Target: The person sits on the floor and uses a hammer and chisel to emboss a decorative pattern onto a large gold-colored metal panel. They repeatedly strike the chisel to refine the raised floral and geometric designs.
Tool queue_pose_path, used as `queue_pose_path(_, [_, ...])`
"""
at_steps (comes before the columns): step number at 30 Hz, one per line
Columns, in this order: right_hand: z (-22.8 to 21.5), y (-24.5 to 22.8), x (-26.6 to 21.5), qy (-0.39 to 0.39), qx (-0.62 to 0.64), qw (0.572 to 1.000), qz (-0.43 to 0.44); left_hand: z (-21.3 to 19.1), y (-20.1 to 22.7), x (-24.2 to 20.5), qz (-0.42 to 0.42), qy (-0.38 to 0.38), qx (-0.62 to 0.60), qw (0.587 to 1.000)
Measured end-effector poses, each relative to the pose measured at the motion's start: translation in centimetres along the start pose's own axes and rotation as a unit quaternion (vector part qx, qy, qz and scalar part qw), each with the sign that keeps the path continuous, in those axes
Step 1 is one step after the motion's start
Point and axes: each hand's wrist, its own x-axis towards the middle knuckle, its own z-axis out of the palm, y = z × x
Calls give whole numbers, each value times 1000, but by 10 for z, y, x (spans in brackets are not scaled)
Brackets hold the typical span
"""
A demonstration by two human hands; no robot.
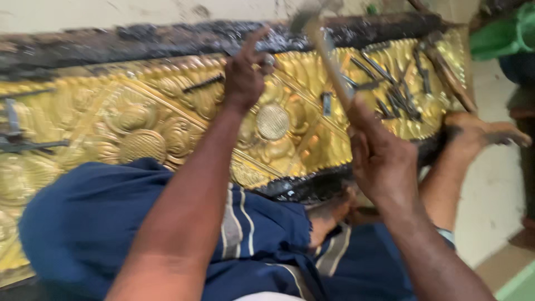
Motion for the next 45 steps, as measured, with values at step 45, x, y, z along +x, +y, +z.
queue_pose_path(45, [72,35,-71,147,75,981,104,19,10,2,161,-47,136,976])
